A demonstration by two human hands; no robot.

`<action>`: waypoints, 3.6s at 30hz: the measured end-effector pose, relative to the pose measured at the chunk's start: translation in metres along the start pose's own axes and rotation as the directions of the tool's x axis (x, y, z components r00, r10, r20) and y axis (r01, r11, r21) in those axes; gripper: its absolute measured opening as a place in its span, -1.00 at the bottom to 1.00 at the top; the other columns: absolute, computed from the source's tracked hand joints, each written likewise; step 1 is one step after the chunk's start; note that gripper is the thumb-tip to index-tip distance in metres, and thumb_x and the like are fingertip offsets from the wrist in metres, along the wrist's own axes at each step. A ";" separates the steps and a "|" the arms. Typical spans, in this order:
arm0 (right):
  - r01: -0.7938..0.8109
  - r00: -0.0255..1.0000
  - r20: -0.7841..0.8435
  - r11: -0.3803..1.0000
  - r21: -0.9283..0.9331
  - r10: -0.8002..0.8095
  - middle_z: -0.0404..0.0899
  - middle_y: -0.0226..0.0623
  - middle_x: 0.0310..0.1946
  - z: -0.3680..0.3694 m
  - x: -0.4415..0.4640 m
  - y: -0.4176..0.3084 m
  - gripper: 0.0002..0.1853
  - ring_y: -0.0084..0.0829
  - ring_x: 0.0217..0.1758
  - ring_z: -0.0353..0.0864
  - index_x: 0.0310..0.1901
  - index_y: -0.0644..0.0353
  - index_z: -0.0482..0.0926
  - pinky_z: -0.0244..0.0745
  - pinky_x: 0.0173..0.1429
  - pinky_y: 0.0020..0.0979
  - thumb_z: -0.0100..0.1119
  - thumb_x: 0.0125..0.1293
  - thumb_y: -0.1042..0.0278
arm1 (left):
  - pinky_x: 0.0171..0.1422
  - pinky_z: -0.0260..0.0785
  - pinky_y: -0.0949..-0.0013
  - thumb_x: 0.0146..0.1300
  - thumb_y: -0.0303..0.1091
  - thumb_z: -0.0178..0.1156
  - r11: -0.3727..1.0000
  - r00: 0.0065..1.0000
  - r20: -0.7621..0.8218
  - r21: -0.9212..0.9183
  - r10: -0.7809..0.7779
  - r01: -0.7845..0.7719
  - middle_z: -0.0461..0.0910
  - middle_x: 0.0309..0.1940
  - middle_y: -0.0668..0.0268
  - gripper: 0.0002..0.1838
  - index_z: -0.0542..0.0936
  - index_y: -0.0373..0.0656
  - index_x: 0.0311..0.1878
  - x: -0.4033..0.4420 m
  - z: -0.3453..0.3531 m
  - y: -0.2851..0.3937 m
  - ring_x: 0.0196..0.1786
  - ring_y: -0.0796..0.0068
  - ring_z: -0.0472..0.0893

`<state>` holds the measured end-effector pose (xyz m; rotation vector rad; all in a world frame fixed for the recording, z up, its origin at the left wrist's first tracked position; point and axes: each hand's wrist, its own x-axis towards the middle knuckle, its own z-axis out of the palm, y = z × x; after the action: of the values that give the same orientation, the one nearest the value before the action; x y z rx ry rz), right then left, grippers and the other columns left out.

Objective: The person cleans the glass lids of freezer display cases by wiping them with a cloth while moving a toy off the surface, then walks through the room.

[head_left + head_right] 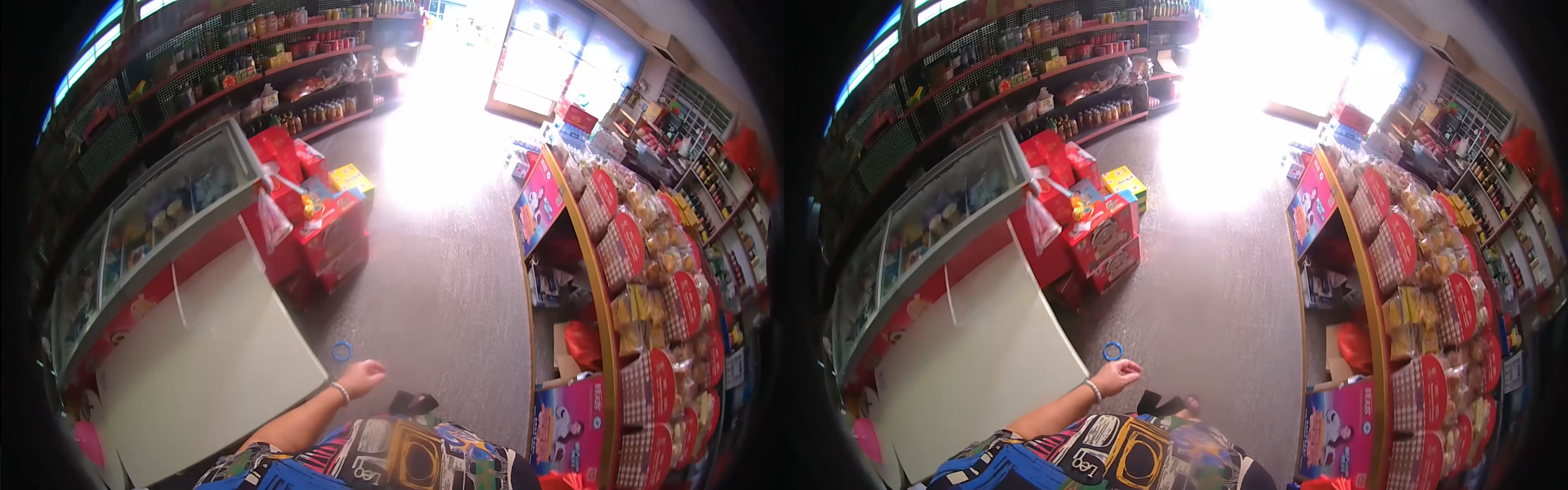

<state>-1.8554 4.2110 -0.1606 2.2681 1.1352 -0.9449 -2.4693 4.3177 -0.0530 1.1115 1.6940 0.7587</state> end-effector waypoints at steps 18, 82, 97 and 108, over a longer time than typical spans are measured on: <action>0.695 0.695 -0.364 0.709 0.119 -0.620 0.75 -0.16 -0.32 -0.459 0.194 -0.645 -0.63 -0.33 -0.24 0.75 -0.20 0.20 0.75 0.61 -0.08 -0.28 0.49 0.03 0.12 | 0.03 0.57 0.30 0.26 -0.17 0.30 0.986 0.967 -0.222 -0.137 -0.127 0.098 0.76 -0.15 0.10 -0.65 0.71 -0.19 0.00 0.424 -0.146 0.125 -0.10 0.33 0.74; 0.705 -0.641 0.764 -0.451 0.548 -0.072 0.60 -0.31 -0.39 -0.347 -0.175 -2.479 -0.70 -0.52 -0.37 0.55 -0.21 0.30 0.66 0.43 -0.31 -0.44 0.56 0.03 0.45 | 0.14 0.46 0.43 0.35 -0.24 0.36 0.818 0.370 -0.869 -0.459 -0.329 -0.348 0.66 -0.06 0.31 -0.61 0.56 -0.18 0.16 1.194 -1.144 0.082 0.04 0.59 0.58; 0.785 -0.619 0.766 0.106 0.610 0.177 0.67 -0.36 -0.25 -0.037 -0.517 -2.430 -0.80 -0.55 -0.24 0.64 -0.05 0.28 0.60 0.58 -0.13 -0.49 0.25 0.29 0.51 | 0.16 0.45 0.44 0.37 -0.42 0.27 0.751 -0.129 -0.769 -0.551 -0.626 -0.363 0.60 -0.04 0.33 -0.70 0.49 -0.19 0.12 0.937 -1.230 -0.018 0.05 0.59 0.57; 0.874 -0.350 0.620 0.007 0.485 0.702 0.66 -0.38 -0.07 0.186 -0.706 -2.306 -0.77 -0.57 -0.01 0.60 0.08 0.31 0.57 0.44 0.17 -0.51 0.10 0.44 0.49 | 0.30 0.42 0.39 0.39 -0.46 0.23 0.759 -0.662 -0.469 -0.026 -0.584 -0.651 0.64 0.10 0.29 -0.64 0.49 -0.25 0.22 0.806 -1.239 -0.044 0.16 0.54 0.58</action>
<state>-4.1159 5.0416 0.0621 -1.0388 0.9870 -1.0829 -3.7553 5.0373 0.0668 -1.2246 1.9174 3.2147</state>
